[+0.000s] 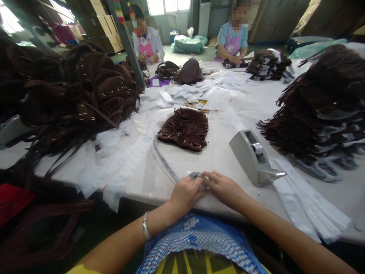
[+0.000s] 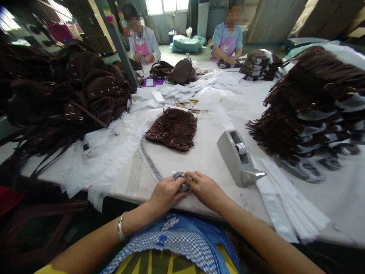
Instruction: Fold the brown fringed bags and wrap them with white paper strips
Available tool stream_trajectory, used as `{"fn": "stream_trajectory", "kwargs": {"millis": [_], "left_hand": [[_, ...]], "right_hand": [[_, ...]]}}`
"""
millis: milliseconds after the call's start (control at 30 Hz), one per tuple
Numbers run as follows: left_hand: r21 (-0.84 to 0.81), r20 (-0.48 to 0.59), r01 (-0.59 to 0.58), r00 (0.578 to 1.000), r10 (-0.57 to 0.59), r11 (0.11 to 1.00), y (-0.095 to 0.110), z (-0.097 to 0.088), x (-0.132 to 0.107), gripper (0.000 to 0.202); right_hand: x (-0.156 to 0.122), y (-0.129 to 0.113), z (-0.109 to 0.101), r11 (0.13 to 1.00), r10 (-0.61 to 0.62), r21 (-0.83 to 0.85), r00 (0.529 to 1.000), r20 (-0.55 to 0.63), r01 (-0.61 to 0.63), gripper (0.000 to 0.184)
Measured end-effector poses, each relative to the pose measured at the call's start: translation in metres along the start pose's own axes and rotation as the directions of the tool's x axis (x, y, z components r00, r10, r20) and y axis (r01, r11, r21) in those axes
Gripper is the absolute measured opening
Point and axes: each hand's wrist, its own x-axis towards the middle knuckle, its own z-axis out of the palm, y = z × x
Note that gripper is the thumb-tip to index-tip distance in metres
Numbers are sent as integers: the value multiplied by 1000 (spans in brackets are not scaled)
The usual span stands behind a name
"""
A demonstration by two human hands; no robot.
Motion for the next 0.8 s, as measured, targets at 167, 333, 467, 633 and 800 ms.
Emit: {"fn": "stream_trajectory", "kwargs": {"millis": [167,333,467,633,800], "left_hand": [[-81,27,-138,990,141,987,-21,-15,-3,36],[1,42,-258,965,258,966,-48,-27,-1,6],[-73,-11,11,1000,-12,997,-37,-14,-2,23],[-80,-22,-27,999,26,996,-33,-11,-5,27],[35,37,-392,920,390,919,-60,-28,1,33]], "right_hand": [[0,11,9,969,48,241,998,44,-57,24],[11,22,2,983,-157,110,986,60,150,27],[18,4,0,990,-140,-32,990,8,140,34],[19,-3,13,988,-152,22,988,-30,153,22],[22,21,4,952,-305,23,951,37,305,20]]}}
